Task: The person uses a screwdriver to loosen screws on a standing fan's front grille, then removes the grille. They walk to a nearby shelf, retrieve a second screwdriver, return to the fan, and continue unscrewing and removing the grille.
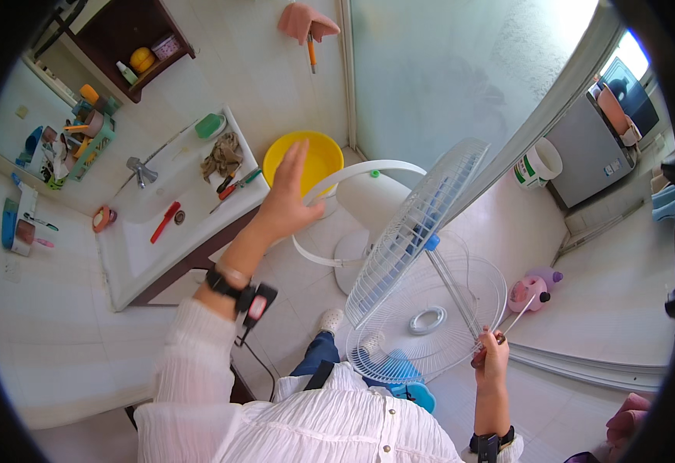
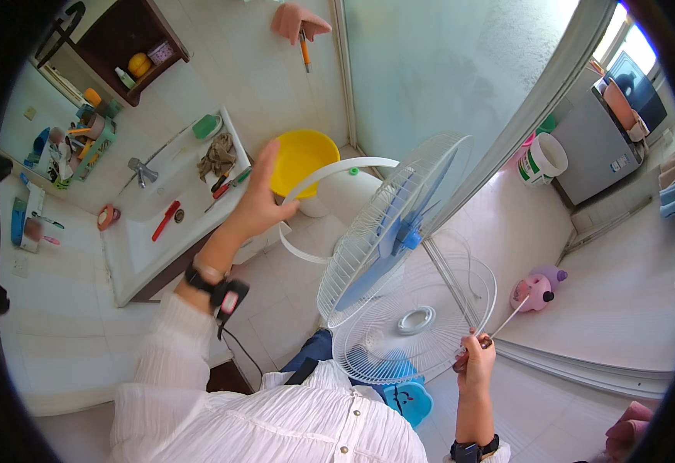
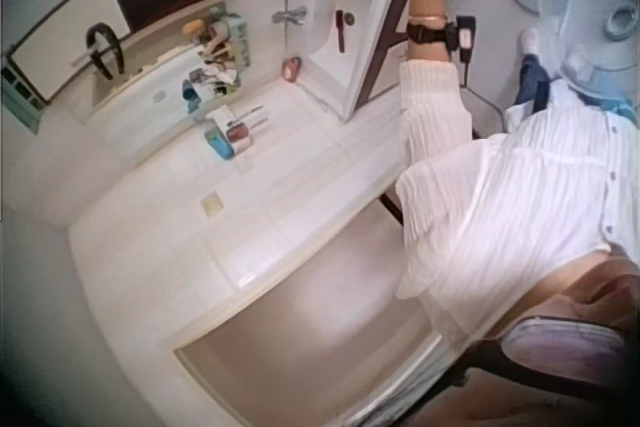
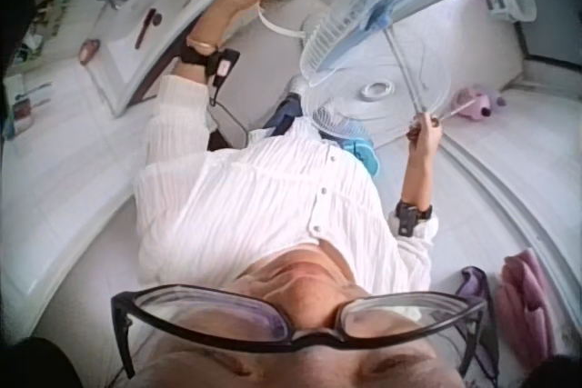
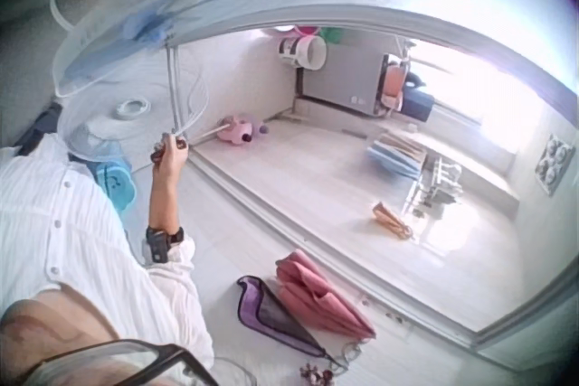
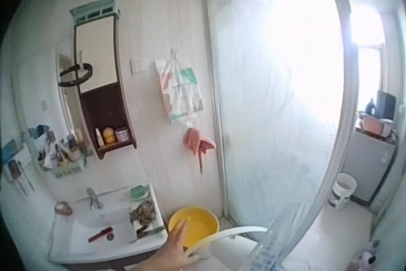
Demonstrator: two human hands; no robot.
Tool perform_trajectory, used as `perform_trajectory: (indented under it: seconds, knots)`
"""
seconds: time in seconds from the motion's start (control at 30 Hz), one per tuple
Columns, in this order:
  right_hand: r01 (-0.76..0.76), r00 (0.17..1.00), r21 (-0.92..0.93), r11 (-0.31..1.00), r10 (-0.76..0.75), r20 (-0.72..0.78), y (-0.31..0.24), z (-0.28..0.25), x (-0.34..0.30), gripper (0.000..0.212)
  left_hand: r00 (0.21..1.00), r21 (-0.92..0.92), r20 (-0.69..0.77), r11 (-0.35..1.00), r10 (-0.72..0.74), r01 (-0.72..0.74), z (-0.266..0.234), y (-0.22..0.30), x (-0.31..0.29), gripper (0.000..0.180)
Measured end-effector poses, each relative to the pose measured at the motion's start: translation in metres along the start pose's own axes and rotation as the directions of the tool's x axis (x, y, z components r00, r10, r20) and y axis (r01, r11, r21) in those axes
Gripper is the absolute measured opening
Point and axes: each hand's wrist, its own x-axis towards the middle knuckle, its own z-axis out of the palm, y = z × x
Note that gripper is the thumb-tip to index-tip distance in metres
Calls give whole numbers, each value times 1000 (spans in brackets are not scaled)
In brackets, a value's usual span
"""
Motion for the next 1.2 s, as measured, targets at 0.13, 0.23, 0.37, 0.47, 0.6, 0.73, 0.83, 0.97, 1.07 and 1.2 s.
perform_trajectory:
  seconds: [0.13, 0.23, 0.37, 0.47, 0.6, 0.73, 0.83, 0.97, 1.07, 1.2]
  knots:
    - [-55, 987, 47, 997, 62, -150, 17, -23, 1, 20, 954, 140, 278, 987, -116, 79, 67, -89, -33, 60]
    - [-28, 981, 112, 993, 50, -190, 26, -45, -6, 16, 886, -149, 381, 928, -266, 343, 99, -118, -40, 46]
    - [10, 971, 201, 979, 39, -236, 33, -62, -22, 14, 912, -239, 258, 893, -319, 381, 105, -113, -25, 32]
    - [63, 940, 226, 972, 18, -340, 34, -63, -35, 20, 878, -291, 273, 836, -393, 465, 88, -93, 2, 31]
    - [116, 896, 188, 975, -21, -444, 39, -53, -53, 20, 695, -415, 542, 568, -472, 710, 63, -54, 49, 38]
    - [156, 880, 165, 974, -62, -471, 49, -47, -65, 22, 847, -533, 459, 679, -269, 505, 59, -9, 89, 48]
    - [201, 859, 233, 951, -57, -509, 59, -43, -71, 22, 903, -559, 416, 752, -110, 349, 57, 26, 110, 53]
    - [230, 843, 292, 928, -40, -537, 71, -41, -82, 20, 861, -640, 484, 733, 154, 229, 39, 66, 124, 51]
    - [266, 819, 326, 907, -35, -572, 82, -42, -90, 19, 807, -687, 519, 700, 284, 196, 18, 87, 117, 51]
    - [254, 808, 338, 906, -7, -588, 96, -45, -98, 19, 678, -667, 619, 722, 397, 186, -12, 99, 92, 49]
